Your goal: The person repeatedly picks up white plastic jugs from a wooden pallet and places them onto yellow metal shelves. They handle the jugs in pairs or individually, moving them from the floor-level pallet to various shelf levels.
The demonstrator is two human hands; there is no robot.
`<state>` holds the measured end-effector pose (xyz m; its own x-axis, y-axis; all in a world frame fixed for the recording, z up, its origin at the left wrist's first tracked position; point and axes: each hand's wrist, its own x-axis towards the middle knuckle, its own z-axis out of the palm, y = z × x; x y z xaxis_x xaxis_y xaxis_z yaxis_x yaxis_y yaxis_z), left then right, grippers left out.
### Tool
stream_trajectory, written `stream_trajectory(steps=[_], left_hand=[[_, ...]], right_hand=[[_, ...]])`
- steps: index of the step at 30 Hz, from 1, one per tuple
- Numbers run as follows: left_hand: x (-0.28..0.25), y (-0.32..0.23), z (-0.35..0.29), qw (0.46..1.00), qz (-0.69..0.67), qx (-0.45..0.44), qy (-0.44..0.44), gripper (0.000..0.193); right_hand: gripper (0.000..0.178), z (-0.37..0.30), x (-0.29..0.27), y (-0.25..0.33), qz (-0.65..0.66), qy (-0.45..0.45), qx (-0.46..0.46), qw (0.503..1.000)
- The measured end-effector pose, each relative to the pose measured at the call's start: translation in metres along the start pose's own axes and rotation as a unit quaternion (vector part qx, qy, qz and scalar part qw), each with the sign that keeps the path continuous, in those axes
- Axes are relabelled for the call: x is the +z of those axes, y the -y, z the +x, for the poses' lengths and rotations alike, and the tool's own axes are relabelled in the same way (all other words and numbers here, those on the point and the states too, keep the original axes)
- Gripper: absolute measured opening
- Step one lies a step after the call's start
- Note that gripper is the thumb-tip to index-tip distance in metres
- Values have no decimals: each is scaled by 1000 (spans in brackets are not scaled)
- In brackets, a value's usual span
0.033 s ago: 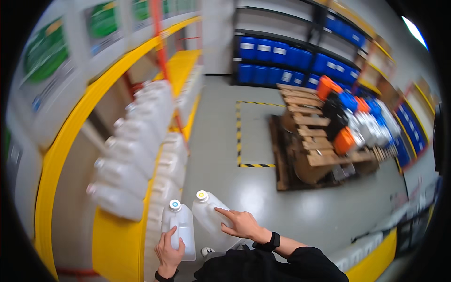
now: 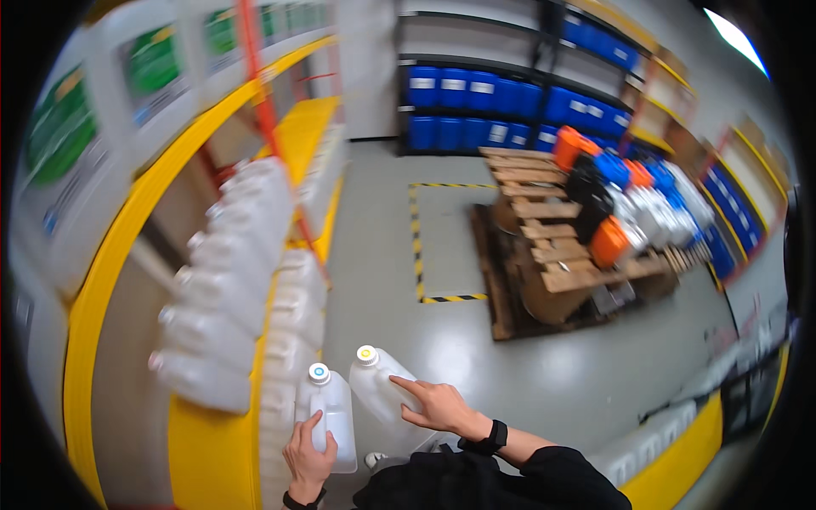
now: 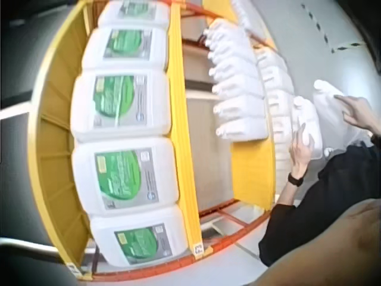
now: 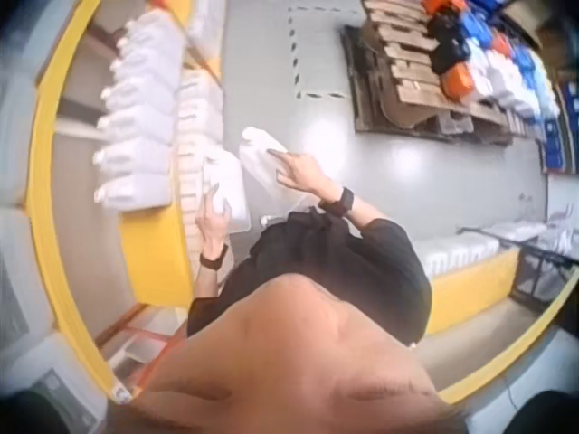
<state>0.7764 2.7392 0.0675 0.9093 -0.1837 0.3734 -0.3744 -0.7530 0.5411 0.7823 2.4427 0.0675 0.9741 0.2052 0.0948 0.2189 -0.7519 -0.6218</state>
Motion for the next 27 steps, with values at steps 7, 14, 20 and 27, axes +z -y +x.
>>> stream_trajectory(steps=[7,14,20,27], left_hand=[[160,-155,89,962,-90,209,148,42],[282,-335,119,888,-157,327,282,39],[375,-455,117,812,-222,407,354,39],[478,-566,123,758,-271,447,390,41]], right_hand=[[66,-141,-88,-142,-30,-257,174,950],[62,-265,-159,-209,-88,-419,332,841],[57,-346,-198,-246,-109,-494,444,739],[57,-389,-272,-317,-144,-506,512,679]])
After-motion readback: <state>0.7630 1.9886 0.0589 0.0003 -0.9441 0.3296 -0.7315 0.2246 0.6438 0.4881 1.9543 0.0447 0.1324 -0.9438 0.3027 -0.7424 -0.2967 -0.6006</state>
